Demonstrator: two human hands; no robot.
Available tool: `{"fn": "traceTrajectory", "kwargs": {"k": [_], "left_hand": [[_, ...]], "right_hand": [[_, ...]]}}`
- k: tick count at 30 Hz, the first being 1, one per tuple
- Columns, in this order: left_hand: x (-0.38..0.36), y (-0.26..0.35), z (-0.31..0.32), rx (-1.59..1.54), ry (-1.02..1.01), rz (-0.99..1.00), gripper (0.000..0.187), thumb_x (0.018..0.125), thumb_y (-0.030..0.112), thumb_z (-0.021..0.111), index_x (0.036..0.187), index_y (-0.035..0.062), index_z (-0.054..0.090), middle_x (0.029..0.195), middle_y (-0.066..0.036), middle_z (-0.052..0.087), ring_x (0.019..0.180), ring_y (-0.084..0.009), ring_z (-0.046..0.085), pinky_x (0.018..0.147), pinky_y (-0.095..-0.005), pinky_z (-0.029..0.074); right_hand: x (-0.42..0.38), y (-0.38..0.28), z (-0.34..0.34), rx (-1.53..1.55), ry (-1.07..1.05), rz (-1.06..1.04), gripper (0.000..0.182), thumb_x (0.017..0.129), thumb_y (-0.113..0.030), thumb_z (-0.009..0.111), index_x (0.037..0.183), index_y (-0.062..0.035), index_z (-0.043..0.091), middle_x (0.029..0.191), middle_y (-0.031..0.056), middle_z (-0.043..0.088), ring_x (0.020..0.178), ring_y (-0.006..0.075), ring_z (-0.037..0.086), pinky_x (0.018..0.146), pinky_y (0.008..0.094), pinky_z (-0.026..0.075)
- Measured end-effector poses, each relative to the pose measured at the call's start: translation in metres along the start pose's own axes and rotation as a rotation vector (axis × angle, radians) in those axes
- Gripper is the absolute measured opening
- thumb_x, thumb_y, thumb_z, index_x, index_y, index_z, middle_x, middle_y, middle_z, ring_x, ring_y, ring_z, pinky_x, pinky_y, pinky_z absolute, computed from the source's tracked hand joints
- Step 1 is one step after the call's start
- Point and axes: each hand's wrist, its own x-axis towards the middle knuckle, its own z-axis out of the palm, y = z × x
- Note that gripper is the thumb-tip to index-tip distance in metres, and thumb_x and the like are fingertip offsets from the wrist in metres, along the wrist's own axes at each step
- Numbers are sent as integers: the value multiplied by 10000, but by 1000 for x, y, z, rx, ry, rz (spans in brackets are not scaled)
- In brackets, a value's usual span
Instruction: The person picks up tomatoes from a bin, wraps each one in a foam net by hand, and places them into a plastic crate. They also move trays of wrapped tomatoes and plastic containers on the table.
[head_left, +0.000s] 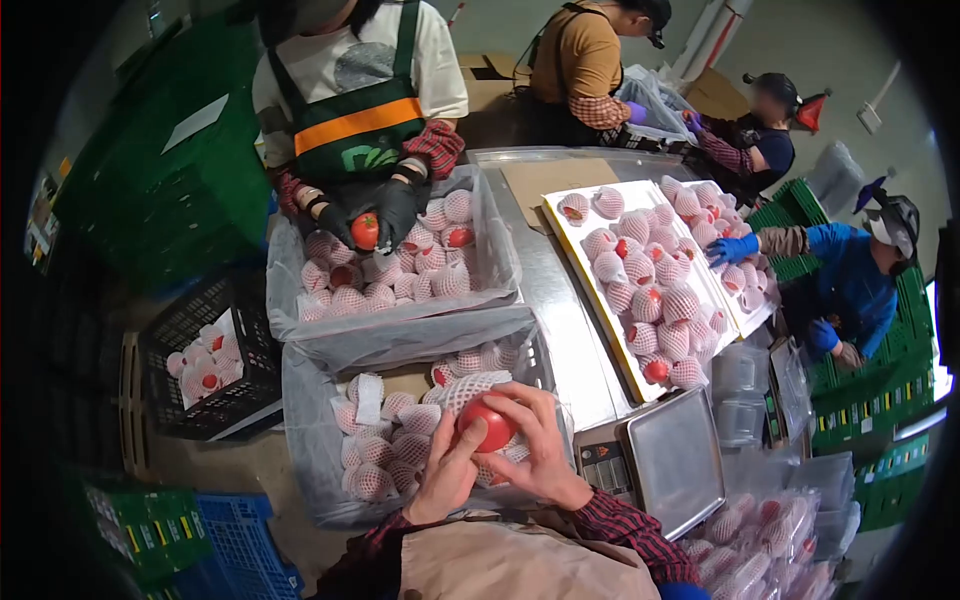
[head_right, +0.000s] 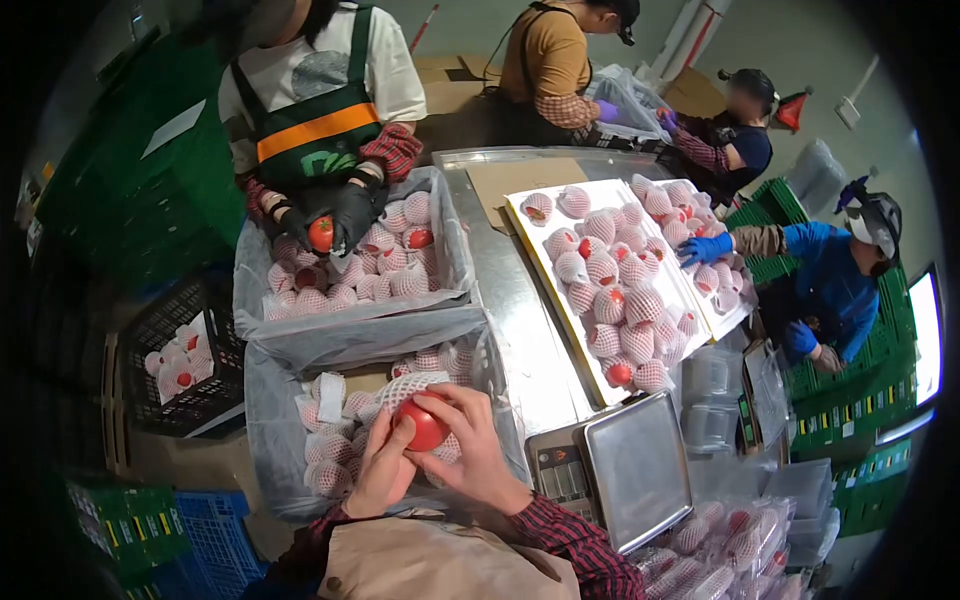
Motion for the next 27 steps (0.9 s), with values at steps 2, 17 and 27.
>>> {"fn": "traceTrajectory", "kwargs": {"k": [2, 17, 27], "left_hand": [[1, 4, 0, -64, 99, -58, 379, 1035, 216, 646, 1357, 44, 544, 1318, -90, 593, 1196, -203, 602, 979, -359, 520], [-9, 3, -28, 364, -45, 225, 420, 1029, 133, 620, 1407, -23, 522, 1317, -89, 629, 1217, -161, 582, 1058, -327, 448], [-16, 16, -11, 254, -155, 91, 564, 954, 39, 695, 1449, -25, 434, 1397, -131, 561, 1288, -207, 551, 1108, -383, 445]], "right_hand": [[-5, 6, 3, 106, 19, 6, 691, 783, -119, 849, 1407, -90, 553, 1347, 153, 548, 1226, 348, 540, 1031, 419, 461], [-18, 5, -9, 860, 3, 529, 605, 956, -210, 740, 1473, -47, 474, 1311, 127, 597, 1229, 241, 598, 1000, 387, 526], [-11, -13, -19, 212, -41, 216, 690, 745, -187, 907, 1363, -57, 627, 1295, 143, 582, 1164, 275, 616, 930, 372, 552]]}}
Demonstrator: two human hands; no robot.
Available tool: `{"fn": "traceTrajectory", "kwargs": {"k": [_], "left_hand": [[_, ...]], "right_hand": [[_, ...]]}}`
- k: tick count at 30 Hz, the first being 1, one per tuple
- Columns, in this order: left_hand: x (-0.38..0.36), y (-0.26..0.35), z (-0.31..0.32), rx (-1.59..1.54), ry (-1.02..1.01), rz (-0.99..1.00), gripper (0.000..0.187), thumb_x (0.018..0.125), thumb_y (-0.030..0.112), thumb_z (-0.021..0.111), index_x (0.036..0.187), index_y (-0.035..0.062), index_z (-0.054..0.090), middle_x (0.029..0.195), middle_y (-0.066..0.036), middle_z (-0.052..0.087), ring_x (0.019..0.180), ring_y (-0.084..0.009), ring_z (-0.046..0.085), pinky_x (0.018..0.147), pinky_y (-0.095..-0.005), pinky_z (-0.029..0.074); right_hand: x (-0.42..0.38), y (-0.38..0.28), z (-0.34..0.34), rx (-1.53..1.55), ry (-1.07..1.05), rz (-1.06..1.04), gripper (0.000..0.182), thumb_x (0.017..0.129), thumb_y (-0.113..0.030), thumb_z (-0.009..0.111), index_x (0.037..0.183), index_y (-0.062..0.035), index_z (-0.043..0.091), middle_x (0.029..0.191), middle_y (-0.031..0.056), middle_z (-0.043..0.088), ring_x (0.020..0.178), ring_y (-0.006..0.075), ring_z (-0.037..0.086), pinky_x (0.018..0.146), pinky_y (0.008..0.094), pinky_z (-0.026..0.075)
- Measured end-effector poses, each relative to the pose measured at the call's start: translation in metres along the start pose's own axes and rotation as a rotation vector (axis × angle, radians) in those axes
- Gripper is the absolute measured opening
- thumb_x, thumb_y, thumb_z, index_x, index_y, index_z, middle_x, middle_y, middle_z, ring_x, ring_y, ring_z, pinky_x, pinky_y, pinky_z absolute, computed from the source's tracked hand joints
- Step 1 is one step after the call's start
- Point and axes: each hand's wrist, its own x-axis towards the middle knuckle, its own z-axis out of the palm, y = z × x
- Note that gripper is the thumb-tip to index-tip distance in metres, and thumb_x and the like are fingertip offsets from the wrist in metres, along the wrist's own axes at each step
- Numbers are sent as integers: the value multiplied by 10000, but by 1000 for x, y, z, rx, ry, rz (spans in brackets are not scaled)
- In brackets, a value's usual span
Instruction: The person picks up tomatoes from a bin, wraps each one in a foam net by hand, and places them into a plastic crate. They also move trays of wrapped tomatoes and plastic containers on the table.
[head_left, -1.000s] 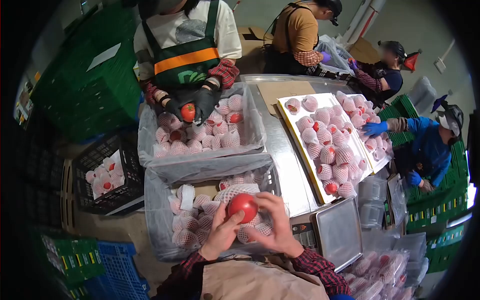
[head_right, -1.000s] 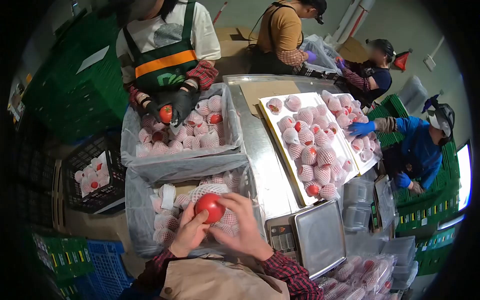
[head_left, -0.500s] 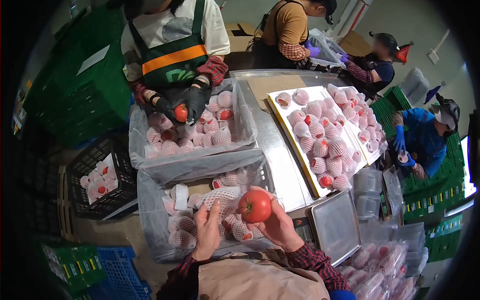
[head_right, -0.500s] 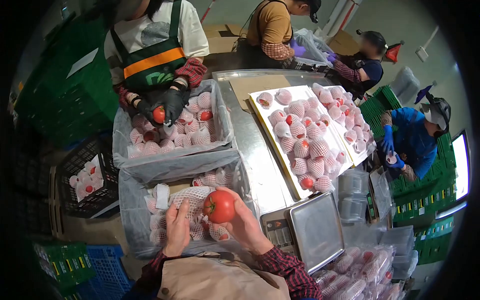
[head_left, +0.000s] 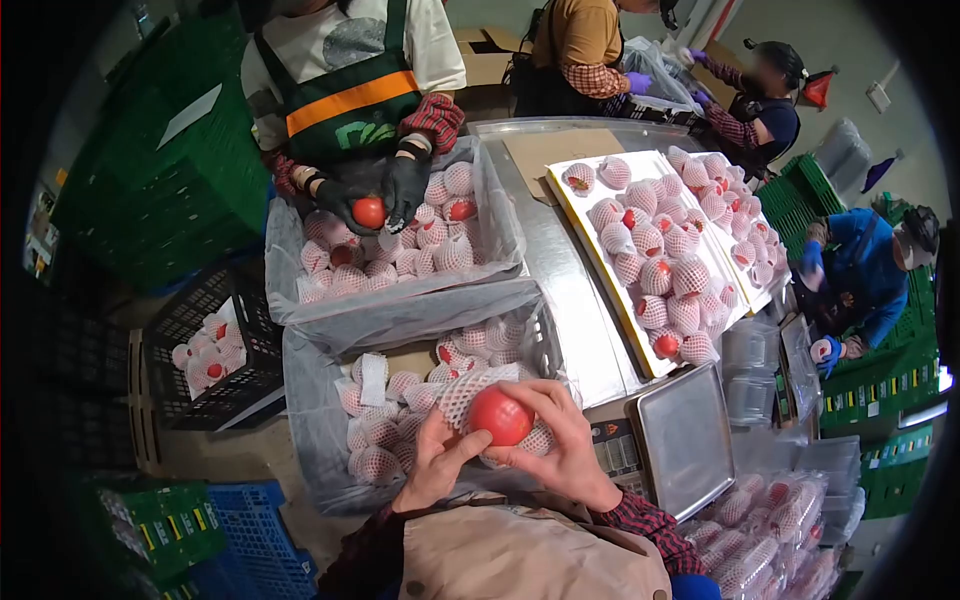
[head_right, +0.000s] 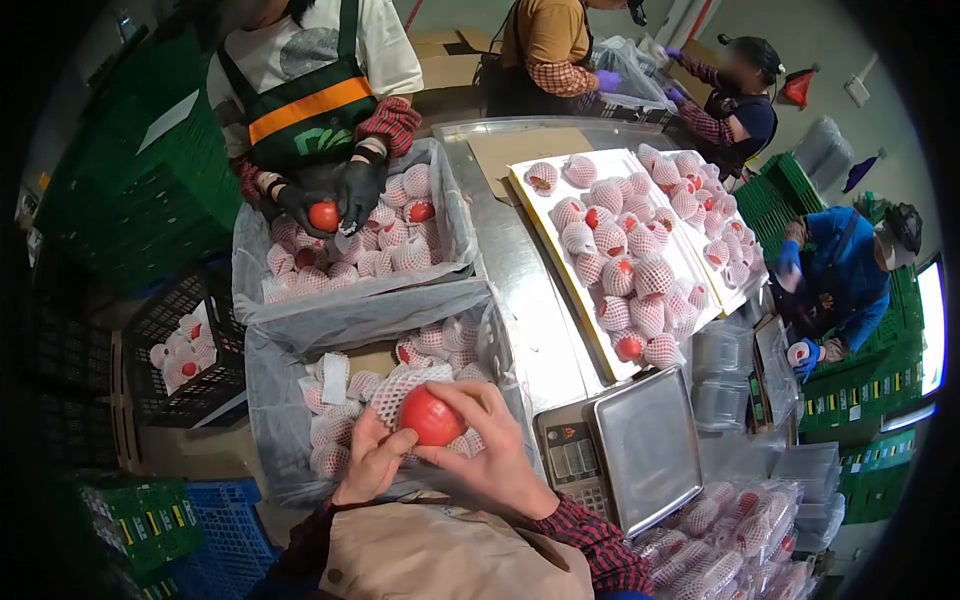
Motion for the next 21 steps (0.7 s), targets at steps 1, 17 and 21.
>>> {"fn": "traceTrajectory", "kwargs": {"k": [1, 17, 21], "left_hand": [[0, 1, 1, 1, 2, -1, 564, 954, 39, 695, 1449, -25, 434, 1397, -131, 561, 1288, -207, 551, 1108, -383, 445], [6, 0, 5, 166, 268, -65, 217, 1079, 180, 546, 1214, 17, 594, 1110, -15, 635, 936, -69, 579, 813, -252, 499], [5, 5, 4, 180, 267, 17, 218, 1077, 147, 531, 1240, 6, 570, 1154, -26, 640, 1037, -73, 577, 931, -281, 485]], "right_hand": [[-1, -1, 0, 2, -1, 1, 690, 745, -187, 907, 1363, -57, 627, 1295, 143, 582, 1164, 275, 616, 930, 372, 552], [-2, 2, 5, 409, -43, 242, 542, 922, -243, 757, 1387, -44, 563, 1225, 129, 627, 1075, 237, 636, 886, 351, 557], [-4, 32, -3, 1429, -307, 689, 567, 1098, -477, 434, 1413, -8, 481, 1200, 143, 652, 942, 188, 680, 807, 299, 570]]}}
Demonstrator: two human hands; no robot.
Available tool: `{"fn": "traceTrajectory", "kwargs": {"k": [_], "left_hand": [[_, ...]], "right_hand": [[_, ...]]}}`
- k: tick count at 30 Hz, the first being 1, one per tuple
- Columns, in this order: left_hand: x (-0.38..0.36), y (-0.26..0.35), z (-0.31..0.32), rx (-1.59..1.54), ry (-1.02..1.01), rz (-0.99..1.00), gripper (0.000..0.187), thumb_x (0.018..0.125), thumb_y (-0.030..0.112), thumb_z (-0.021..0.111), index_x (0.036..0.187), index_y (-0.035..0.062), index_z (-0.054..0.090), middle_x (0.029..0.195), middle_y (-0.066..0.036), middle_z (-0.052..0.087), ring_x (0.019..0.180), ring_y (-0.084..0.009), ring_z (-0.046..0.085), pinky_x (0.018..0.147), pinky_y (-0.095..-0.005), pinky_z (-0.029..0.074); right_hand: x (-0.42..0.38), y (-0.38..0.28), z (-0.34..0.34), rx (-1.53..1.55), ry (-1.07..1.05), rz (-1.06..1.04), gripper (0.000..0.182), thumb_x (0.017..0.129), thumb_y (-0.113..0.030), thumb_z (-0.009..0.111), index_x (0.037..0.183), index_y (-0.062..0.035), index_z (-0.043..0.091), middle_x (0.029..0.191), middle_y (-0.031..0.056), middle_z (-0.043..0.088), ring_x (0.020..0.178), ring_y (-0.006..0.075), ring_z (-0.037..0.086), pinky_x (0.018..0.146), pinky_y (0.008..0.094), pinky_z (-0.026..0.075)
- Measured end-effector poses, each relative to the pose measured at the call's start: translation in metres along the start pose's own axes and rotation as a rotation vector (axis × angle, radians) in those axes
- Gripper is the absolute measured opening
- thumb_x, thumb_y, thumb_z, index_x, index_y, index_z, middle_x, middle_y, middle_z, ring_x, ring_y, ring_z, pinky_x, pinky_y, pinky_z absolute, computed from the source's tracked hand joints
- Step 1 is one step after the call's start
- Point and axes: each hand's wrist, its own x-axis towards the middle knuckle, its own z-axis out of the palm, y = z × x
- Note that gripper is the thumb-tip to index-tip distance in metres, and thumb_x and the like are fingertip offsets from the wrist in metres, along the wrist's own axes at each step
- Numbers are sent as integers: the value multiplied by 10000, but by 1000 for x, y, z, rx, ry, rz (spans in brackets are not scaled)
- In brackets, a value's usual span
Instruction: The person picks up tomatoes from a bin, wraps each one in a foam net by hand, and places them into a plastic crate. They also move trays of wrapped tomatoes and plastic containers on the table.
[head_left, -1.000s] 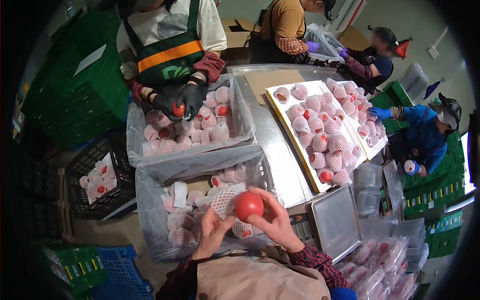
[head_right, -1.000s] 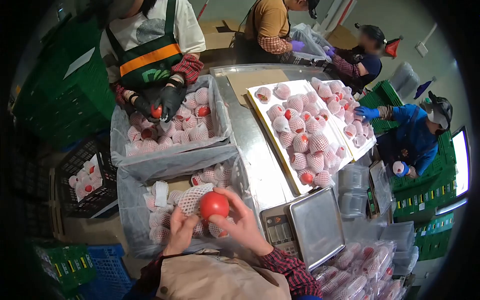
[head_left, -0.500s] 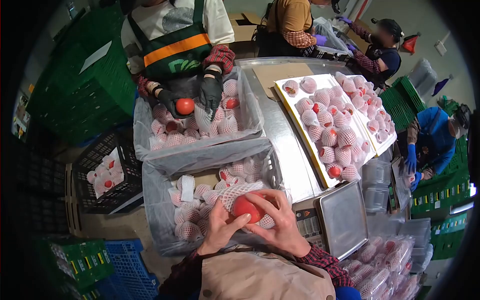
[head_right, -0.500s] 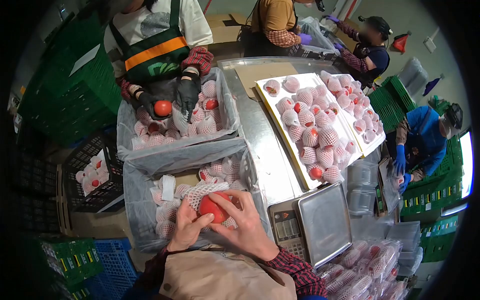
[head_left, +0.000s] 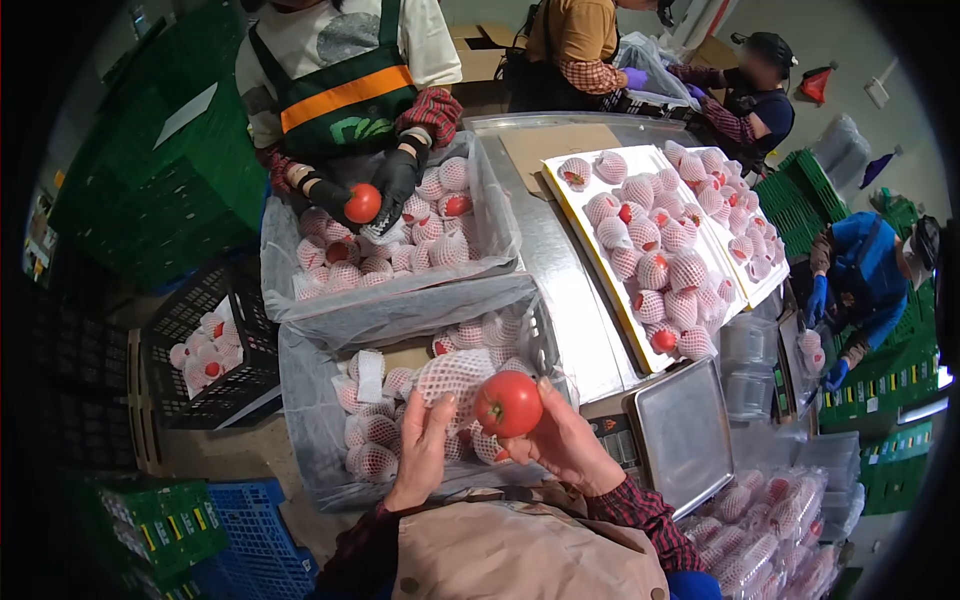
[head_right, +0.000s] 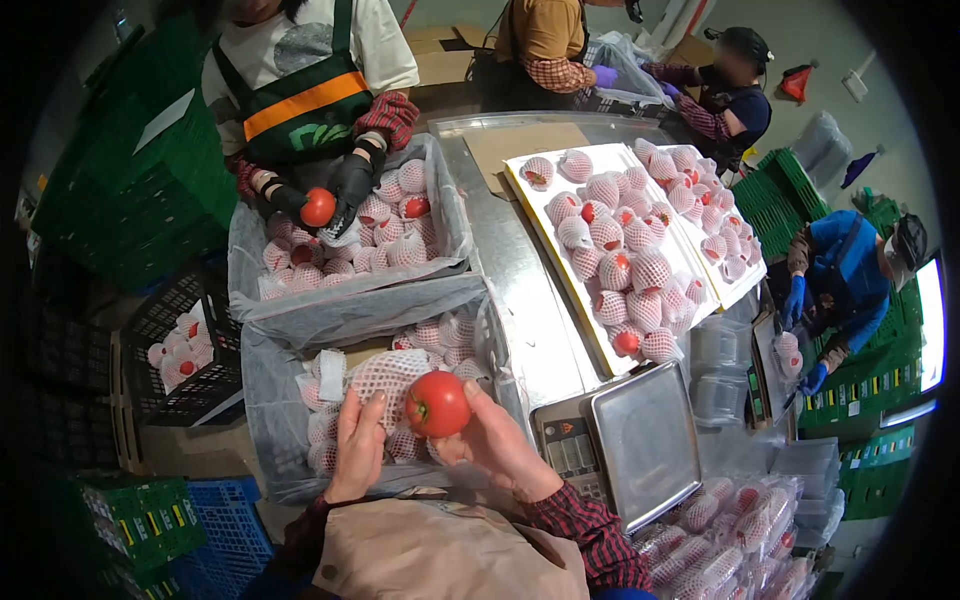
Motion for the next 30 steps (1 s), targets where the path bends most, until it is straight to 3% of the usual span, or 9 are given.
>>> {"fn": "traceTrajectory", "kwargs": {"k": [1, 7, 13, 17, 19, 24, 27, 28, 30], "left_hand": [[0, 1, -3, -11, -22, -3, 244, 1069, 142, 540, 1268, 2, 552, 1179, -35, 639, 1064, -82, 583, 949, -285, 486], [-2, -2, -9, -5, -360, 44, 758, 890, -44, 726, 1519, -19, 304, 1502, -144, 447, 1368, -206, 484, 1153, -368, 406], [-5, -8, 8, 66, -330, -3, 789, 873, -38, 744, 1524, -23, 298, 1506, -147, 443, 1395, -230, 462, 1172, -403, 385], [-5, -7, 8, 88, -329, 27, 738, 881, -43, 743, 1501, -26, 342, 1487, -152, 466, 1367, -223, 493, 1157, -396, 408], [-6, -7, 8, 70, -313, -2, 685, 882, -40, 745, 1468, -32, 389, 1449, -143, 510, 1314, -224, 544, 1126, -390, 444], [-3, 2, -3, 9, -274, -303, 656, 903, 279, 793, 1426, 22, 492, 1312, -94, 609, 1132, -176, 620, 954, -325, 507], [-9, 15, 1, -228, -306, -309, 679, 903, 303, 776, 1445, 32, 472, 1269, -65, 636, 1083, -132, 618, 905, -301, 518], [-12, 14, 3, -303, -344, -335, 686, 907, 316, 769, 1455, 36, 465, 1262, -59, 638, 1094, -130, 611, 898, -301, 516], [-4, -32, -7, -415, -376, -301, 664, 934, 309, 751, 1461, 30, 459, 1259, -48, 613, 1125, -134, 584, 952, -294, 488]], "right_hand": [[-3, 2, 4, -75, 204, 60, 682, 1089, -592, 309, 1399, -11, 486, 1139, 163, 681, 842, 175, 684, 718, 276, 562], [-3, 3, -1, 199, 190, 169, 713, 1073, -629, 302, 1372, -11, 494, 1006, 171, 702, 634, 130, 611, 523, 239, 481], [-2, 14, -14, 178, 141, 237, 729, 1052, -677, 286, 1359, -56, 511, 907, 177, 697, 465, 116, 504, 360, 203, 351], [-4, 14, -17, 222, 46, 219, 699, 1053, -670, 307, 1352, -74, 521, 873, 147, 694, 487, 113, 551, 370, 206, 362], [-5, 8, 4, 2, 289, 185, 673, 1059, -653, 325, 1338, -76, 530, 852, 113, 690, 515, 114, 588, 370, 208, 363], [-3, 11, -28, -573, 481, -102, 519, 1090, -470, 430, 1105, 0, 650, 829, 77, 697, 579, 93, 576, 474, 230, 351], [7, 27, -44, -334, 423, -187, 501, 1078, -399, 425, 1264, 37, 587, 1202, 177, 662, 1044, 244, 677, 945, 397, 540], [6, 26, -19, -168, 517, -128, 339, 1070, -273, 517, 1200, 17, 634, 1088, 121, 707, 911, 197, 694, 786, 317, 575], [18, 33, -29, -190, 459, -116, 329, 1057, -274, 545, 1227, -4, 623, 1110, 128, 690, 947, 206, 680, 804, 330, 572]]}}
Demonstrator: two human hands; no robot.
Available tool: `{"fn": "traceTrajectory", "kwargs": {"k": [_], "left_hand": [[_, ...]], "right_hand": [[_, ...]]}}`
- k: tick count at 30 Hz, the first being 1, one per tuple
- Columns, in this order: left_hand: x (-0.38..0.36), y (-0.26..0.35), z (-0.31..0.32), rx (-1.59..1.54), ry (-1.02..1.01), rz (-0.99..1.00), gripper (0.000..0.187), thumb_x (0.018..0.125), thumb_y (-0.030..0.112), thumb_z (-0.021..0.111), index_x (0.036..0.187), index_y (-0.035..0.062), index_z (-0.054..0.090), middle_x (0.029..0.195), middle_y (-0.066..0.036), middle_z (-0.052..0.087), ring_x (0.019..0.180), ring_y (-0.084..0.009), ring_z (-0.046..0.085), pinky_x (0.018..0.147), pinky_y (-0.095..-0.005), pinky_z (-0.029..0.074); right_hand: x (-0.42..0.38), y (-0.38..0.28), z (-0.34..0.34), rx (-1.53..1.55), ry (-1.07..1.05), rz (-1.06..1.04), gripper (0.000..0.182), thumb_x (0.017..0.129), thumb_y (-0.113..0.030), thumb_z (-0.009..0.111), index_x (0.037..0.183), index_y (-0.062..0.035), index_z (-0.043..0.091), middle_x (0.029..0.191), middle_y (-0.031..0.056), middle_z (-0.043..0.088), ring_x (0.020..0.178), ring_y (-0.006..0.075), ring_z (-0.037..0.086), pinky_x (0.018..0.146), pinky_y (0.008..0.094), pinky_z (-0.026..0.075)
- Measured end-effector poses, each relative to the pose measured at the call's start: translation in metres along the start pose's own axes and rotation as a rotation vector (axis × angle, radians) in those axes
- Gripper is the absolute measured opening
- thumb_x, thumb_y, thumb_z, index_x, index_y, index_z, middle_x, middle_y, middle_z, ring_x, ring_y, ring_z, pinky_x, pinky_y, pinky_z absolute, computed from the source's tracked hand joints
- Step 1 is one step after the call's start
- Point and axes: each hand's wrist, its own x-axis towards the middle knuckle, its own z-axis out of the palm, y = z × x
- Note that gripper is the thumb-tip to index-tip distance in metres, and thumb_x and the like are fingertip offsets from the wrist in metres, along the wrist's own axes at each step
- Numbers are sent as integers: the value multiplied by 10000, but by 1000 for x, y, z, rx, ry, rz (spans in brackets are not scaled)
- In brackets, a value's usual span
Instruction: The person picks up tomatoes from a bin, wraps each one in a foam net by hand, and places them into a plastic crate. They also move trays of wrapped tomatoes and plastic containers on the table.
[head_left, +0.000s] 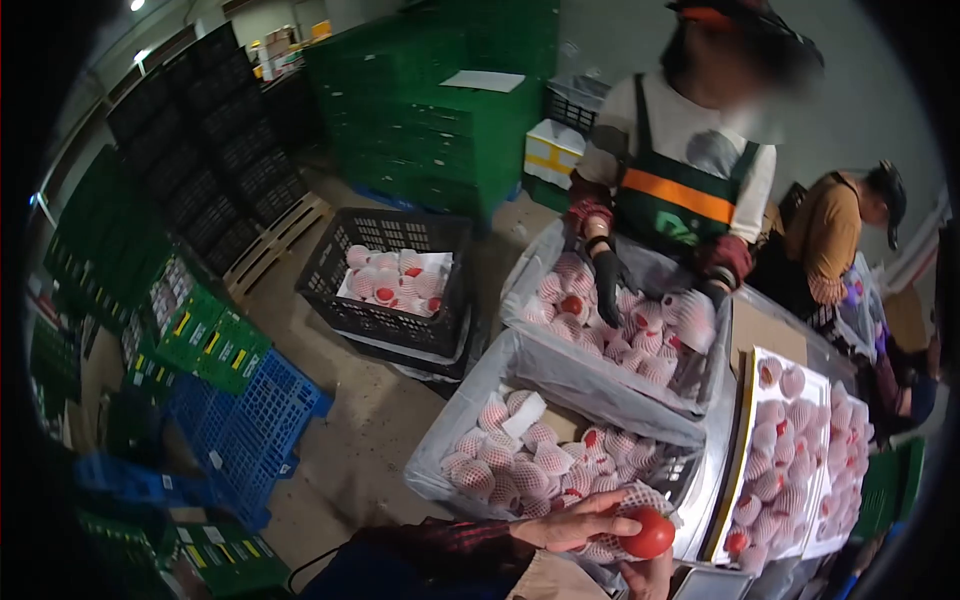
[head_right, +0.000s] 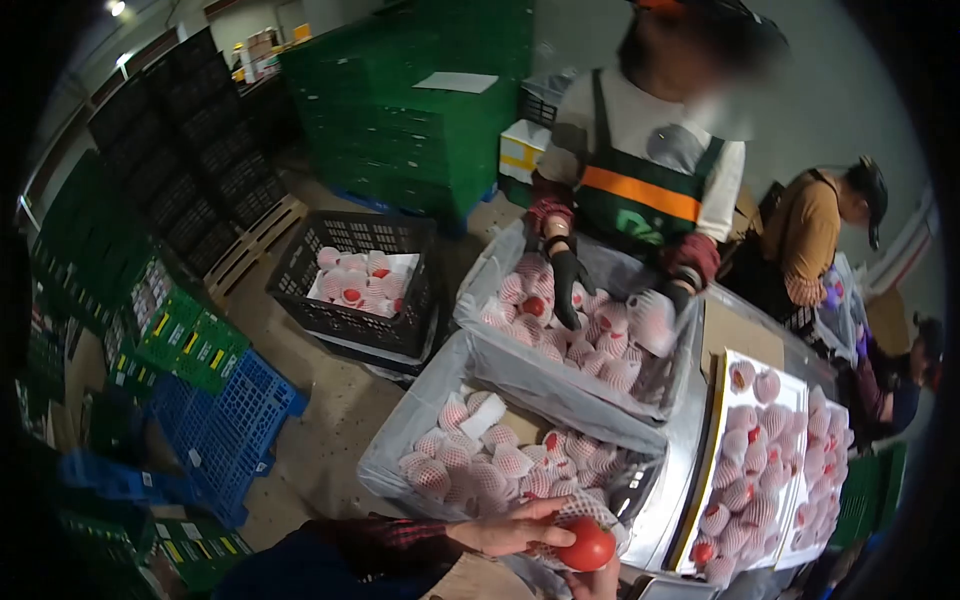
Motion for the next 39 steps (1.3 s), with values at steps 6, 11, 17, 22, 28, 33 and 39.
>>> {"fn": "traceTrajectory", "kwargs": {"k": [6, 11, 17, 22, 28, 33, 39], "left_hand": [[-30, 37, -19, 253, 114, 174, 600, 923, 253, 776, 1414, 43, 503, 1324, -73, 584, 1236, -147, 550, 1006, -294, 476], [-54, 58, -58, 686, 391, 612, 467, 913, 167, 770, 1322, 51, 577, 1287, -60, 595, 1202, -154, 591, 955, -312, 547], [-93, 188, -124, 327, 945, 1000, 535, 955, 202, 737, 1389, 62, 458, 1264, -83, 586, 1114, -171, 634, 931, -349, 567], [-93, 293, -244, 460, 1049, 858, 589, 991, 193, 673, 1486, 41, 393, 1374, -105, 550, 1175, -198, 603, 937, -347, 540], [-33, 208, -150, 831, 420, 545, 224, 993, 119, 639, 1171, -16, 657, 999, -80, 734, 905, -153, 719, 819, -295, 575], [23, 88, -213, 1626, 556, 315, 187, 891, 91, 638, 1041, -17, 667, 1035, -219, 693, 997, -402, 678, 845, -468, 546], [73, 25, -221, 1665, 512, 157, 270, 896, 108, 607, 1129, -27, 627, 1171, -247, 636, 1111, -456, 614, 959, -517, 502]], "right_hand": [[16, 18, -12, -196, 151, -195, 450, 973, -231, 703, 1362, -63, 551, 1237, 139, 597, 1104, 262, 618, 883, 410, 568], [-23, -12, 59, -799, -464, -351, 167, 963, -13, 679, 1125, -41, 645, 1045, 42, 664, 916, 114, 626, 791, 267, 519], [-26, -11, 69, -739, -296, -269, 75, 999, -91, 675, 1057, -43, 681, 889, 1, 674, 849, 89, 612, 766, 251, 483], [-14, -6, 48, -828, -301, -310, 165, 1025, -125, 615, 1064, 28, 661, 980, 95, 715, 854, 156, 684, 792, 304, 565], [-17, -4, 37, -781, -129, -234, 149, 984, -102, 697, 1013, 42, 677, 890, 53, 718, 841, 109, 677, 788, 259, 545], [-16, -2, 24, -788, -97, -171, 149, 986, -115, 703, 1027, 27, 682, 879, 20, 706, 816, 54, 621, 723, 225, 490], [-9, 3, 13, -897, -142, -101, 136, 1007, -98, 670, 1049, 32, 670, 881, 31, 702, 840, 84, 656, 774, 256, 533]]}}
